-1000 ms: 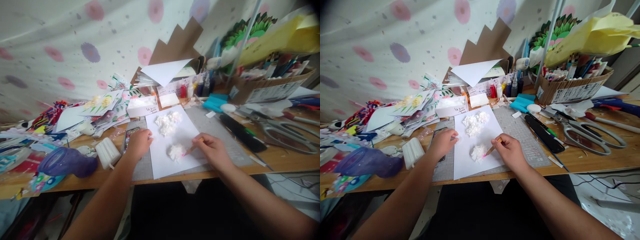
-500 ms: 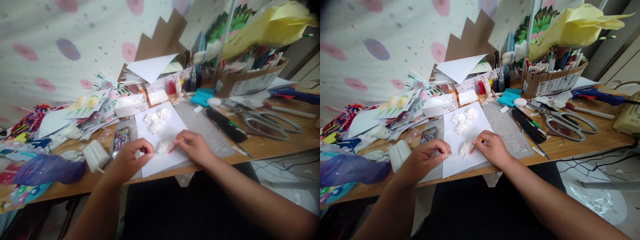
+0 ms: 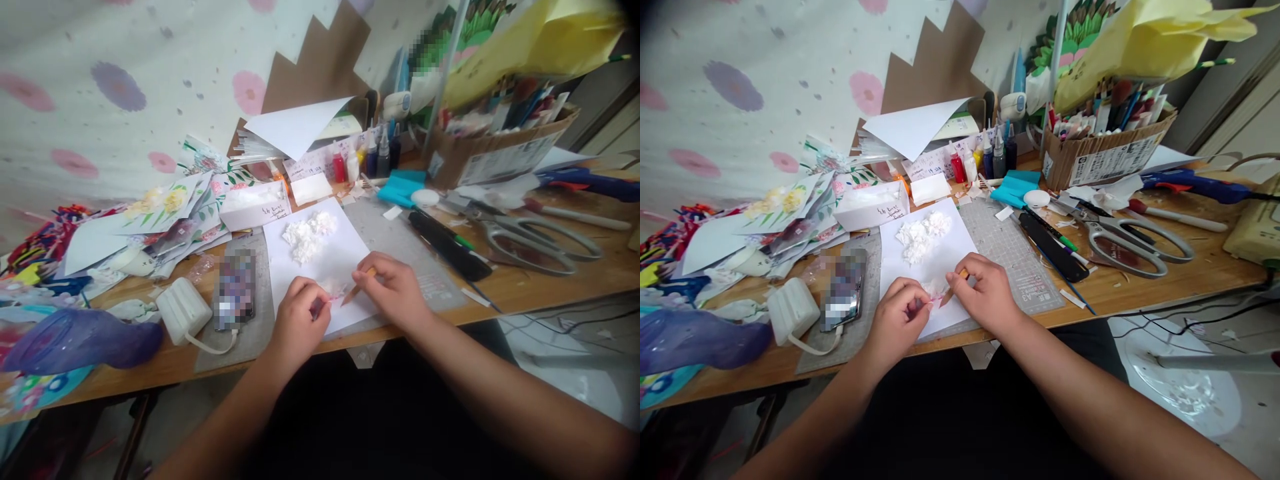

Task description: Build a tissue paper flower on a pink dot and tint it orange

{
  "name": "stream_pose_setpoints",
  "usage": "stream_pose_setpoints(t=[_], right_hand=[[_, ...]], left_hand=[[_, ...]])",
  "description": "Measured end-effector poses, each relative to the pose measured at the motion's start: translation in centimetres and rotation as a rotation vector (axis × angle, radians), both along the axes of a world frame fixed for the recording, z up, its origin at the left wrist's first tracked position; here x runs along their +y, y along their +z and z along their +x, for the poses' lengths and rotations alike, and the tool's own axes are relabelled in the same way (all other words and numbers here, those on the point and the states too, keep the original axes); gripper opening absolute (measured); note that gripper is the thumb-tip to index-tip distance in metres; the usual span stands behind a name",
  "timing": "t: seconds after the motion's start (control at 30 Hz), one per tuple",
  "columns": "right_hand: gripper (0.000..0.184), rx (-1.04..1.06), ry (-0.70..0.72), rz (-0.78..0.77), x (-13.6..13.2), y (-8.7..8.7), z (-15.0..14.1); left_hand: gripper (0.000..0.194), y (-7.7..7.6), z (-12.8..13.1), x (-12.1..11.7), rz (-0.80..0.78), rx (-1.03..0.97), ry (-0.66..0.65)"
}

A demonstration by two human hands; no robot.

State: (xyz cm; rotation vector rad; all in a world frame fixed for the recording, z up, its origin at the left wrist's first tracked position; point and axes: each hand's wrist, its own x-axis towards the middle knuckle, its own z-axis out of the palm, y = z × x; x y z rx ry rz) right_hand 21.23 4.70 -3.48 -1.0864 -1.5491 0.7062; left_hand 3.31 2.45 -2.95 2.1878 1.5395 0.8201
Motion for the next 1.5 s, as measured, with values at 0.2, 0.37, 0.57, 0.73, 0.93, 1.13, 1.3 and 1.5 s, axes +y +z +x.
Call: stream_pose_setpoints(t=[0.2,0.37,0.57,0.73,0.93,1.13,1.3,1.5], right_hand=[[0.019,-0.117,0.061,0.040,0.1,-0.1,-0.4],[0.017,-0.171,0.111,0.082,0.1,-0.2,-0.9],[0.017,-0.059,0.123,0.030,0.0,-0.4,-0.9],[0.023,0.243,-0.079,-0.127,0.6,-1.5,0.1],[0.025,0.375,-0.083,-0.246,1.0,-1.4,0.0],[0.023,0.322,-0.074,-0.285,0.8,-1.2,-0.1],[0.021,0.159,-0.073,-0.268,0.7,-0.7,0.0],[0.020,0.019,-0.086,-0.198,0.6,-0.1,-0.1]], left_hand=[[0.010,-0.1,-0.1,0.0,0.008,-0.012,0.012],[0.011,-0.3,-0.2,0.1,-0.025,-0.048,0.005],[0.008,0.8,-1.8,0.2,-0.047,-0.137,-0.031],[0.011,3.5,-7.3,2.6,0.099,0.206,0.292],[0.028,3.7,-9.0,6.7,-0.020,0.483,0.123],[0.011,2.9,-8.0,8.2,-0.015,0.538,0.053],[0.011,5.1,-6.1,5.8,0.005,0.435,-0.023],[0.006,5.8,-2.0,1.1,-0.079,-0.143,-0.223]])
